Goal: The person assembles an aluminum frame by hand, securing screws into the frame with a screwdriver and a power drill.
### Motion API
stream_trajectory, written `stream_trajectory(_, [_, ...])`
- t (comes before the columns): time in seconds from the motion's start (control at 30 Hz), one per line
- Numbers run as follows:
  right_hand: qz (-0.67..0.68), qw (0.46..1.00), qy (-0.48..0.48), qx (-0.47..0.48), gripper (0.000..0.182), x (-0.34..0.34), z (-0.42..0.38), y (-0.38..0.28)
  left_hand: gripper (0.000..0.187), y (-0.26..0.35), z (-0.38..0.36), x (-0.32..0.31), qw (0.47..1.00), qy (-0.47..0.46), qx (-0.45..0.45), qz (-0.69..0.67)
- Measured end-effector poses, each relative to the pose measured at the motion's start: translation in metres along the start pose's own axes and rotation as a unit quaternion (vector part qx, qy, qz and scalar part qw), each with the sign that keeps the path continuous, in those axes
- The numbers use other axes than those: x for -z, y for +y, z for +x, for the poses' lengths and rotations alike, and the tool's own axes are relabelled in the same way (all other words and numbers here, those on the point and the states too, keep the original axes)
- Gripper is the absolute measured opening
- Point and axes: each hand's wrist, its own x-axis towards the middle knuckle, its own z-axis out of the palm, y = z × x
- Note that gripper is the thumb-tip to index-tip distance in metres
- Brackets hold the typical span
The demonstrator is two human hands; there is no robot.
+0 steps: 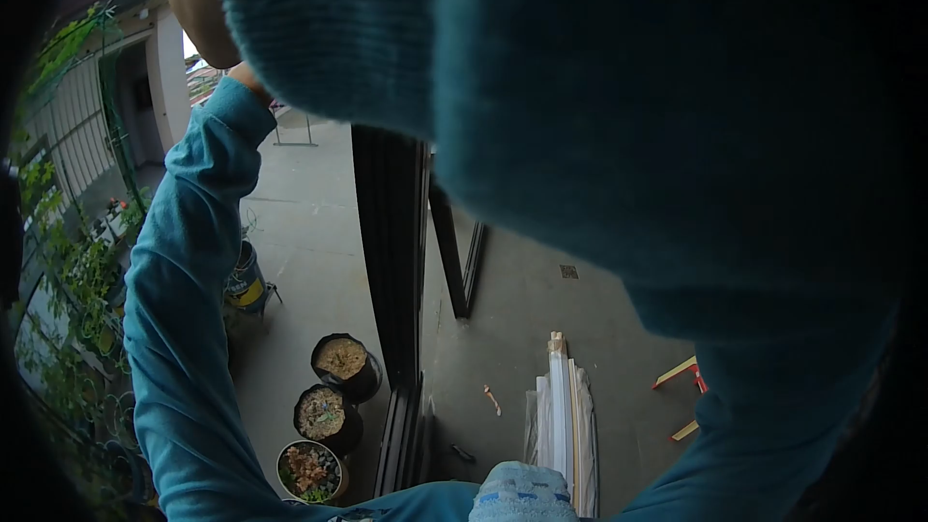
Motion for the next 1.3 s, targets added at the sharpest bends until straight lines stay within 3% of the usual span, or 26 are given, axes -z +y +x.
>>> stream_trajectory(0.37, [0.011, 0.996, -0.041, 0.084, 0.042, -0.018, 0.046, -0.020, 0.019, 0.004, -0.015, -0.005, 0.996, 0.071, -0.032, 0.032])
stream_trajectory(0.6, [0.015, 0.998, -0.026, 0.061, 0.046, -0.025, 0.037, -0.013, 0.022, -0.008, -0.017, -0.009, 0.989, 0.107, -0.075, 0.076])
stream_trajectory(0.73, [0.006, 0.999, 0.018, -0.048, 0.048, -0.020, 0.026, -0.009, 0.024, -0.007, -0.009, -0.004, 0.982, 0.119, -0.099, 0.104])
stream_trajectory(0.8, [-0.010, 0.994, 0.028, -0.108, 0.048, -0.022, 0.024, -0.010, 0.026, 0.004, -0.010, 0.010, 0.992, 0.078, -0.065, 0.079])
stream_trajectory(0.9, [0.030, 0.990, 0.099, -0.091, 0.047, -0.033, 0.017, 0.000, 0.024, 0.016, -0.007, 0.015, 0.990, 0.065, -0.086, 0.096])
stream_trajectory(0.97, [0.078, 0.972, 0.167, -0.148, 0.045, -0.056, -0.001, 0.028, 0.021, 0.022, -0.001, 0.021, 0.998, 0.014, 0.009, -0.058])
stream_trajectory(1.03, [0.130, 0.937, 0.214, -0.244, 0.044, -0.094, -0.026, 0.062, 0.019, 0.023, -0.001, 0.020, 0.996, 0.052, -0.057, -0.044])
stream_trajectory(1.1, [0.162, 0.904, 0.210, -0.336, 0.046, -0.146, -0.050, 0.090, 0.018, 0.026, -0.002, 0.021, 0.997, 0.047, -0.037, -0.054])
stream_trajectory(1.2, [0.181, 0.884, 0.197, -0.383, 0.051, -0.216, -0.066, 0.095, 0.021, 0.020, 0.001, 0.017, 0.993, 0.079, -0.069, -0.049])
stream_trajectory(1.3, [0.227, 0.862, 0.155, -0.426, 0.051, -0.224, -0.065, 0.087, 0.026, 0.015, 0.004, 0.009, 0.986, 0.116, -0.099, -0.067])
